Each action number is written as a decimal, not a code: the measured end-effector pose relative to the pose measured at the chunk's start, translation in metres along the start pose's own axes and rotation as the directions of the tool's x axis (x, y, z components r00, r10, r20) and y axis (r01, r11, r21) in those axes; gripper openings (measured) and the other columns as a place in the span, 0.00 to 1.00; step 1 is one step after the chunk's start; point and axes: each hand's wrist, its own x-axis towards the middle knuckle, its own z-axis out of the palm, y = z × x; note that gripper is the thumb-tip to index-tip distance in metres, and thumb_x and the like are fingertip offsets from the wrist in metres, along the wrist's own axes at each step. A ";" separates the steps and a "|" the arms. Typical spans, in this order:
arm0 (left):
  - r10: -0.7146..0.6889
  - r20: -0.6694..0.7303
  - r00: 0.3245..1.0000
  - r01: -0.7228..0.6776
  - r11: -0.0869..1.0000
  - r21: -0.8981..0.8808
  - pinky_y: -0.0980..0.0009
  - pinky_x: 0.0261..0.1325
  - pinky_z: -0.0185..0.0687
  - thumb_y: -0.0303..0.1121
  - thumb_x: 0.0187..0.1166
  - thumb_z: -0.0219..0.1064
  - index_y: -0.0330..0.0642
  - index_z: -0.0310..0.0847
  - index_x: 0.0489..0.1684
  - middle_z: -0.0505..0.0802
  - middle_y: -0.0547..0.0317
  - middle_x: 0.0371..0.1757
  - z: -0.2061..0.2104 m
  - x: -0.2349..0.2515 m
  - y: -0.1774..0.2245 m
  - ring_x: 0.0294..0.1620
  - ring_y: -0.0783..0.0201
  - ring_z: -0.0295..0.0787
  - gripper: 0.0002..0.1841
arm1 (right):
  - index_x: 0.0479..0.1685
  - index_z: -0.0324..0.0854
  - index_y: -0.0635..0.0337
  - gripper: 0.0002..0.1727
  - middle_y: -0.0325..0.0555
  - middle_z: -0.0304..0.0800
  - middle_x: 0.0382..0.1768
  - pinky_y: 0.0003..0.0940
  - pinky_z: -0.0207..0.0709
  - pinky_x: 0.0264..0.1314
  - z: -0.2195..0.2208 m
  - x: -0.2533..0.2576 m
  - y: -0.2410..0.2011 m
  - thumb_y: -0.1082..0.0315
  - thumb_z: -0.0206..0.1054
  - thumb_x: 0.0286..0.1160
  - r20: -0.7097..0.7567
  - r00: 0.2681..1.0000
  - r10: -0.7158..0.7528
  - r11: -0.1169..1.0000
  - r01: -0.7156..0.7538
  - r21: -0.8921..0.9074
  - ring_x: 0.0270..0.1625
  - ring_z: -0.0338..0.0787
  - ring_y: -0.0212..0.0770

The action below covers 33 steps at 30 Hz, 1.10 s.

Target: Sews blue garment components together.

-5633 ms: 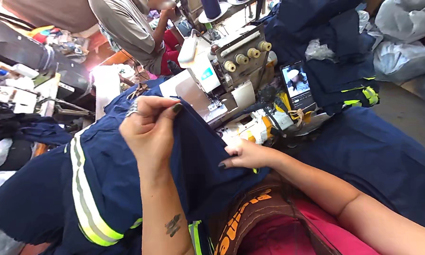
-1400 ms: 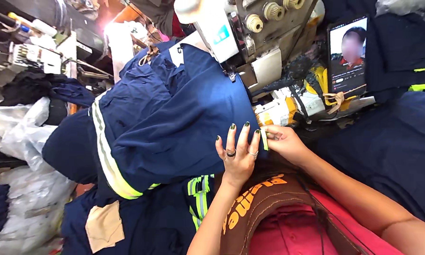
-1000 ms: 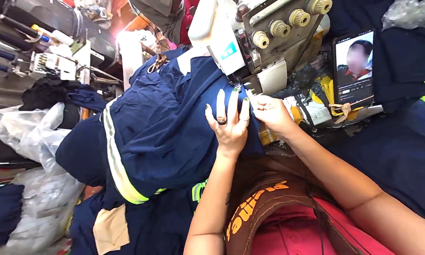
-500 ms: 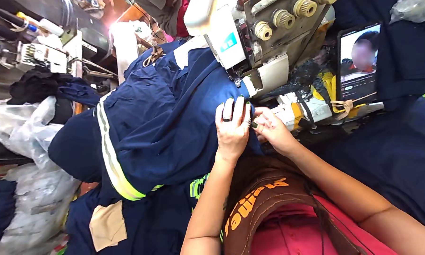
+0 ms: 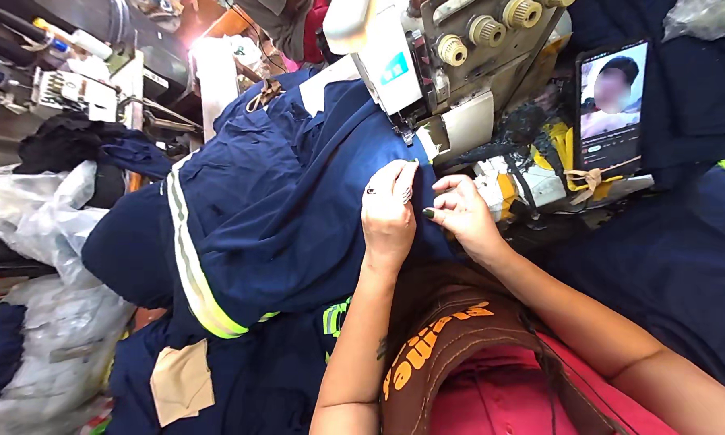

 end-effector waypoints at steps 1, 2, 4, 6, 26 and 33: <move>0.000 0.005 1.000 0.000 1.000 0.016 0.61 0.75 0.79 0.21 0.85 0.58 0.35 0.91 0.59 0.93 0.47 0.61 0.000 0.000 0.000 0.68 0.54 0.88 0.15 | 0.70 0.66 0.53 0.29 0.36 0.88 0.32 0.23 0.79 0.29 0.000 0.002 -0.003 0.74 0.74 0.72 -0.021 1.000 0.015 1.000 -0.014 0.018 0.26 0.83 0.28; 0.007 0.006 1.000 -0.007 1.000 0.028 0.61 0.74 0.80 0.21 0.85 0.59 0.36 0.91 0.58 0.93 0.47 0.60 0.001 0.000 0.000 0.67 0.54 0.88 0.14 | 0.73 0.64 0.52 0.29 0.38 0.87 0.34 0.23 0.78 0.27 0.000 0.004 -0.005 0.73 0.72 0.74 -0.032 0.999 0.017 0.999 -0.016 0.033 0.26 0.83 0.28; 0.021 0.017 1.000 -0.021 0.999 0.040 0.60 0.74 0.80 0.21 0.84 0.60 0.36 0.92 0.55 0.94 0.48 0.58 0.000 0.002 0.000 0.66 0.54 0.89 0.14 | 0.72 0.64 0.51 0.27 0.41 0.89 0.39 0.24 0.81 0.28 0.001 0.009 -0.011 0.73 0.71 0.77 -0.030 1.000 0.001 0.999 0.000 0.038 0.30 0.86 0.31; 0.029 0.044 0.999 -0.031 0.998 0.052 0.60 0.75 0.79 0.21 0.84 0.60 0.37 0.93 0.55 0.94 0.49 0.58 -0.003 0.003 0.000 0.67 0.54 0.89 0.13 | 0.69 0.66 0.52 0.25 0.44 0.90 0.41 0.25 0.83 0.30 0.003 0.013 -0.014 0.75 0.71 0.76 -0.009 0.999 -0.039 0.999 0.039 0.027 0.32 0.89 0.32; 0.070 0.095 0.993 -0.093 0.959 0.269 0.48 0.80 0.71 0.23 0.83 0.61 0.37 0.90 0.60 0.92 0.43 0.65 0.005 0.006 0.004 0.74 0.43 0.83 0.14 | 0.74 0.68 0.64 0.34 0.46 0.92 0.44 0.36 0.88 0.53 0.021 0.003 0.002 0.78 0.75 0.64 0.075 0.996 0.048 0.991 -0.038 -0.130 0.47 0.92 0.34; -0.120 0.216 0.969 0.016 0.903 0.430 0.39 0.82 0.65 0.30 0.84 0.61 0.33 0.80 0.75 0.85 0.41 0.76 0.009 -0.013 0.026 0.81 0.42 0.77 0.22 | 0.58 0.83 0.75 0.18 0.49 0.93 0.52 0.18 0.77 0.66 0.041 -0.049 0.007 0.71 0.71 0.73 0.430 0.891 0.148 0.948 -0.003 -0.319 0.58 0.87 0.22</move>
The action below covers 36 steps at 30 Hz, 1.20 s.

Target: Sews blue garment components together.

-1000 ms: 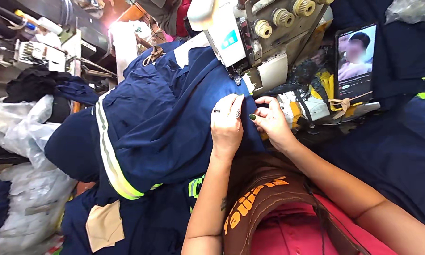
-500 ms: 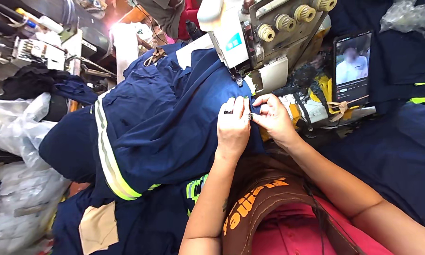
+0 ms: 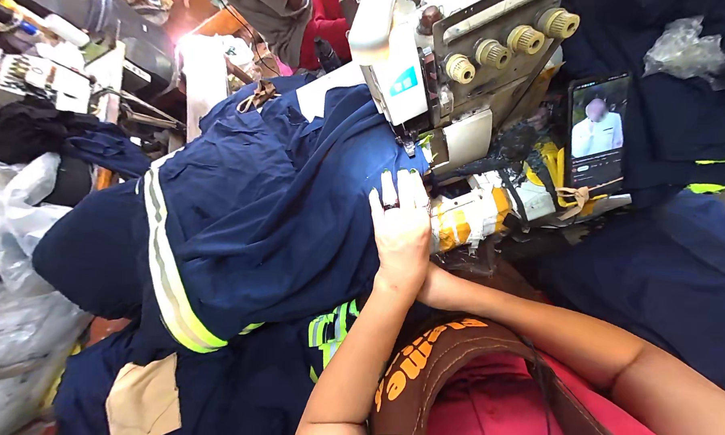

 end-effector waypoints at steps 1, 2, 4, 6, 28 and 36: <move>-0.002 -0.008 1.000 0.003 1.000 0.010 0.41 0.82 0.66 0.25 0.84 0.59 0.33 0.79 0.75 0.85 0.41 0.77 0.001 0.001 -0.001 0.81 0.43 0.78 0.21 | 0.58 0.83 0.74 0.17 0.50 0.92 0.52 0.19 0.77 0.65 0.000 0.002 -0.003 0.71 0.70 0.75 0.033 0.999 0.033 0.999 -0.033 0.004 0.57 0.87 0.22; 0.000 -0.024 1.000 0.000 1.000 -0.006 0.43 0.82 0.68 0.22 0.83 0.58 0.33 0.80 0.75 0.86 0.42 0.76 0.002 0.005 -0.005 0.80 0.44 0.80 0.21 | 0.57 0.83 0.74 0.16 0.49 0.92 0.50 0.20 0.79 0.61 -0.002 0.007 -0.007 0.71 0.69 0.77 0.058 0.997 0.059 0.998 -0.060 0.014 0.53 0.88 0.22; 0.009 -0.038 0.999 -0.013 0.995 -0.103 0.44 0.79 0.73 0.21 0.83 0.57 0.30 0.82 0.71 0.88 0.41 0.73 0.002 0.018 -0.020 0.76 0.42 0.83 0.19 | 0.57 0.81 0.70 0.14 0.44 0.92 0.43 0.23 0.88 0.44 -0.008 0.019 -0.015 0.68 0.63 0.84 0.107 0.986 0.129 0.989 -0.136 0.056 0.39 0.92 0.25; -0.014 0.059 0.998 0.022 0.988 -0.150 0.44 0.75 0.77 0.20 0.84 0.55 0.29 0.83 0.67 0.89 0.39 0.70 -0.002 0.043 -0.032 0.73 0.40 0.85 0.18 | 0.61 0.79 0.67 0.15 0.43 0.93 0.40 0.28 0.91 0.38 -0.015 0.032 -0.027 0.64 0.58 0.90 0.137 0.968 0.211 0.968 -0.227 0.110 0.33 0.94 0.29; 0.216 0.410 0.886 -0.065 0.934 -0.353 0.44 0.43 0.86 0.25 0.76 0.70 0.41 0.72 0.82 0.89 0.38 0.53 -0.013 0.042 0.029 0.42 0.40 0.90 0.30 | 0.52 0.90 0.63 0.11 0.40 0.94 0.49 0.26 0.81 0.67 -0.041 -0.012 -0.019 0.66 0.69 0.79 0.158 0.987 0.011 0.996 0.004 -0.094 0.57 0.88 0.22; -0.544 -0.209 0.813 0.405 0.785 -0.469 0.50 0.77 0.75 0.28 0.82 0.62 0.31 0.86 0.62 0.88 0.37 0.66 -0.044 -0.137 -0.101 0.73 0.45 0.82 0.15 | 0.46 0.90 0.64 0.08 0.34 0.95 0.44 0.21 0.84 0.59 -0.069 -0.043 -0.029 0.70 0.68 0.81 0.216 0.975 -0.054 0.996 0.036 0.087 0.50 0.90 0.19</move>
